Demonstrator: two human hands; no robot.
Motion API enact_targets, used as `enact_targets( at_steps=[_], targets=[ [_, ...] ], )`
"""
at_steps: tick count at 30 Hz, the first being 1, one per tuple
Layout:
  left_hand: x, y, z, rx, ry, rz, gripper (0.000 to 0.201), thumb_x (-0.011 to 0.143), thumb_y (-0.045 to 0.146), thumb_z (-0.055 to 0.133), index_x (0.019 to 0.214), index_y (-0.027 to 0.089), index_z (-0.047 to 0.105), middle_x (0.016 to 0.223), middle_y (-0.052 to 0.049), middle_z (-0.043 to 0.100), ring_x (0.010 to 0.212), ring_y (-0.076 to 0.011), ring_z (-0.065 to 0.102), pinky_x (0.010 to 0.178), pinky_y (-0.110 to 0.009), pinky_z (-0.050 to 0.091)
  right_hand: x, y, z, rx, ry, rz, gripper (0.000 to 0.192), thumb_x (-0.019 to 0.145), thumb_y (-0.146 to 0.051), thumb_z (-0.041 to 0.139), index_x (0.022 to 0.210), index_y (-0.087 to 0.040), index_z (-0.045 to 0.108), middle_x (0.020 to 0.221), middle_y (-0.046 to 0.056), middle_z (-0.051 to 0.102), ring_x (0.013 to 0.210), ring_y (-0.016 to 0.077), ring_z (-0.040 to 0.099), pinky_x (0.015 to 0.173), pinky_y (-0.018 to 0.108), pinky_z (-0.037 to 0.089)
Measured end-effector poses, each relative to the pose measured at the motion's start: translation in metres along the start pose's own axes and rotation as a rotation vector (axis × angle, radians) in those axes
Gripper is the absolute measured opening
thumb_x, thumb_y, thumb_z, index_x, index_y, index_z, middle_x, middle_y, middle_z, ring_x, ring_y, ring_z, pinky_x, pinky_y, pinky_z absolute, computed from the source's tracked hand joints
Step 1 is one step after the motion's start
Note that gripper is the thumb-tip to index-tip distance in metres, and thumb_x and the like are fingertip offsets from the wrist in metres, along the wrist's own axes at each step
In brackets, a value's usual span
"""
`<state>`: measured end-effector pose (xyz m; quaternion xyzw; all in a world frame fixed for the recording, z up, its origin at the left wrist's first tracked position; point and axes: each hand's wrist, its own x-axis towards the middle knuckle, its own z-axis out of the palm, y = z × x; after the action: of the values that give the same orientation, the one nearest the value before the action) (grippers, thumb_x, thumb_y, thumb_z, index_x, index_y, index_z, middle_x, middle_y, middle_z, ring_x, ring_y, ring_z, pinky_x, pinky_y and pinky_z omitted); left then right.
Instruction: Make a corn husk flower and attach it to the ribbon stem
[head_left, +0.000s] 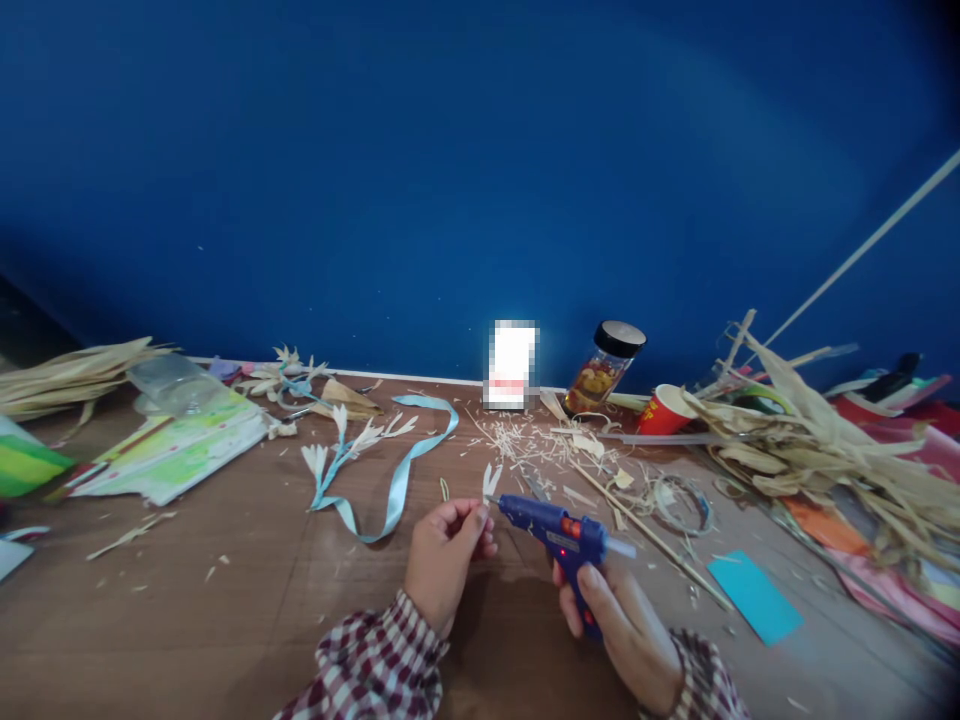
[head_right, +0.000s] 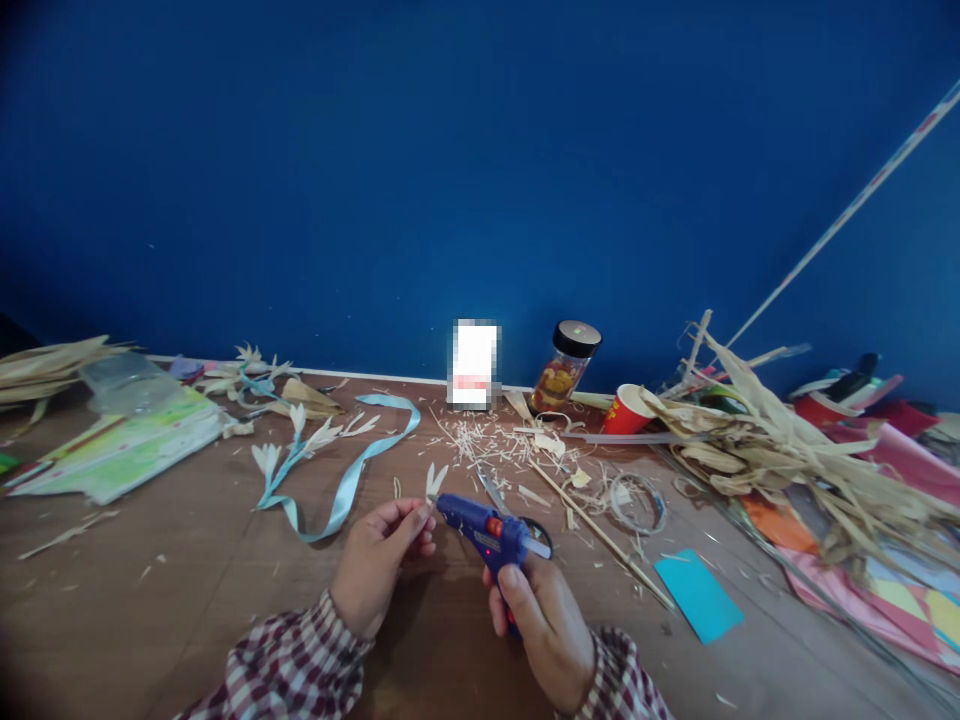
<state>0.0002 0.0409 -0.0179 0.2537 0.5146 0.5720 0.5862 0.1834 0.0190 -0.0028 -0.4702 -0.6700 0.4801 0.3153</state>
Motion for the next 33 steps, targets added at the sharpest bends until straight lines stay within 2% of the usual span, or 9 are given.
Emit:
enact_targets(
  at_steps=[7,11,16,29,33],
  targets=[
    [0.0021,-0.0028,-0.0005,-0.016,-0.002,0.027,0.021,0.065,0.032,0.065,0.072,0.012,0.063,0.06,0.0,0.059,0.052,-0.0086,0.051,0.049,-0.02,0.046,-0.0007,-0.0005,-0.0002,-0.023,-0.023,0.014,0.041,0.089,-0.046,0.026,0.083,-0.014,0.053,0.051,0.0,0.053,0.05,0.0134,0.046,0.052,0.026,0.032],
    [0.0014,-0.0036,-0.0011,-0.02,-0.006,0.025,0.021,0.065,0.032,0.065,0.073,0.012,0.063,0.06,0.0,0.059,0.053,-0.0084,0.051,0.05,-0.02,0.047,-0.0012,0.0025,0.0008,-0.021,0.014,0.006,0.041,0.09,-0.044,0.025,0.084,-0.015,0.052,0.053,0.0,0.053,0.051,0.0133,0.046,0.054,0.026,0.033],
    [0.0017,-0.0021,-0.0011,-0.019,-0.006,0.018,0.021,0.065,0.032,0.065,0.072,0.012,0.063,0.06,0.001,0.059,0.053,-0.008,0.051,0.05,-0.019,0.046,-0.0013,0.0039,0.0001,-0.029,-0.031,0.019,0.04,0.089,-0.045,0.025,0.083,-0.015,0.052,0.052,-0.001,0.053,0.051,0.0129,0.046,0.053,0.026,0.032],
    [0.0016,-0.0021,-0.0015,-0.002,-0.001,0.021,0.021,0.065,0.033,0.065,0.072,0.013,0.063,0.06,0.001,0.06,0.052,-0.0083,0.051,0.05,-0.019,0.046,-0.0006,0.0033,0.0004,-0.04,0.003,0.001,0.04,0.09,-0.043,0.025,0.083,-0.015,0.053,0.052,-0.001,0.053,0.051,0.0123,0.047,0.054,0.025,0.033],
    [0.0022,-0.0021,-0.0019,-0.003,-0.006,0.029,0.021,0.066,0.033,0.064,0.072,0.012,0.063,0.06,0.001,0.059,0.053,-0.0087,0.051,0.05,-0.02,0.046,-0.0006,0.0007,-0.0003,-0.061,-0.02,-0.012,0.041,0.09,-0.043,0.026,0.076,-0.015,0.053,0.053,0.0,0.053,0.05,0.0117,0.047,0.053,0.024,0.033]
  ],
)
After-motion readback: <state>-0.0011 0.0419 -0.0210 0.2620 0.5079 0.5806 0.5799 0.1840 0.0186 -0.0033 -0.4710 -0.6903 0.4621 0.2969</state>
